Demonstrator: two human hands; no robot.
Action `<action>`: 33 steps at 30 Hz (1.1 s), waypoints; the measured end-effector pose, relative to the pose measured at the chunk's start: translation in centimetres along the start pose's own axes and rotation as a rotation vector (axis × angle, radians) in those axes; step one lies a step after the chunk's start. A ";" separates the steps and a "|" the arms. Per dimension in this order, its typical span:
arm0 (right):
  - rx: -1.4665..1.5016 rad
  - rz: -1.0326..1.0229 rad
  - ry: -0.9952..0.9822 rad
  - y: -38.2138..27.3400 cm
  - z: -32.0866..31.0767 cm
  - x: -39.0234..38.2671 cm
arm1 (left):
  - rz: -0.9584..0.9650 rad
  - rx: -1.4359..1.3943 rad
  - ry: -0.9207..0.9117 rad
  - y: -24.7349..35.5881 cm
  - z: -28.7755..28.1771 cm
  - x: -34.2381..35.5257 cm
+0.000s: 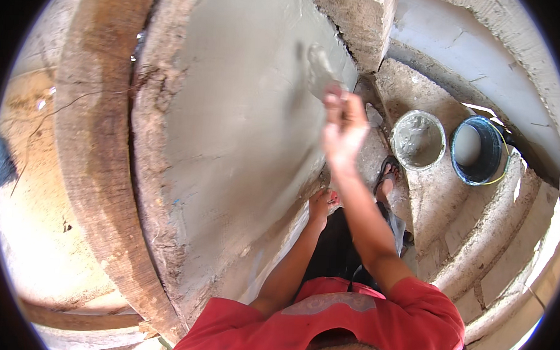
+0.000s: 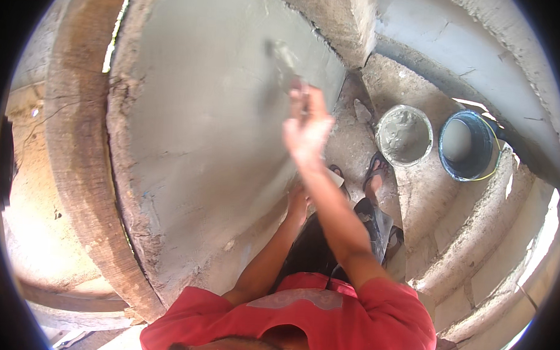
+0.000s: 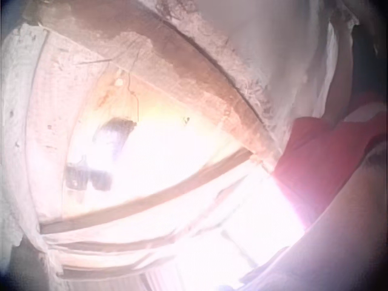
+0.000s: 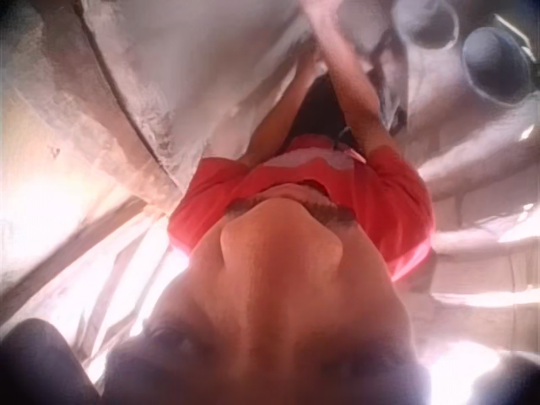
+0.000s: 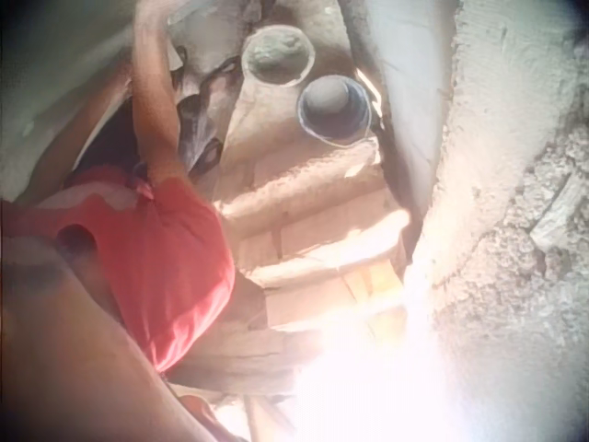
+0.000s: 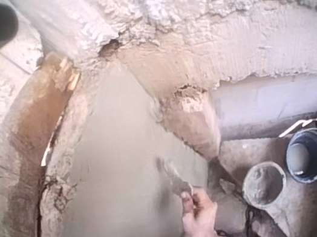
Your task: The person applies and smooths wet plaster onto a curved interior wall using a trowel and a pink float. They repeatedly scoop plaster from a bucket, spread it on the wall, and level the surface while standing on a spiral staircase.
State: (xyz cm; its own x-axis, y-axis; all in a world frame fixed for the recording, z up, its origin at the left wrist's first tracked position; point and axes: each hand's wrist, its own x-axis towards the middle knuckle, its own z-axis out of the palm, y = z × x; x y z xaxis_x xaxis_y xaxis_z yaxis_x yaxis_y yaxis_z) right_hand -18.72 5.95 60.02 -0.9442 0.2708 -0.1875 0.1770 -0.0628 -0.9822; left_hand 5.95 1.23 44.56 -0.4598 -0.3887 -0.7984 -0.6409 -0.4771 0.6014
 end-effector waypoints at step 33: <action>-0.101 -0.640 -0.204 -1.8 4.4 -19.9 | -0.037 0.127 -0.083 3.6 -10.0 -3.8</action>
State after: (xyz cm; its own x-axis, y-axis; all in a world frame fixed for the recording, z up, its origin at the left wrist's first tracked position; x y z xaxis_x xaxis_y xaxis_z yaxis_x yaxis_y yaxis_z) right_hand -1.51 -3.54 65.58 -0.9034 0.0379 0.4272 -0.4183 0.1420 -0.8971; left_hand 11.50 -6.90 50.05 -0.4805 -0.3034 -0.8228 -0.7284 -0.3844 0.5671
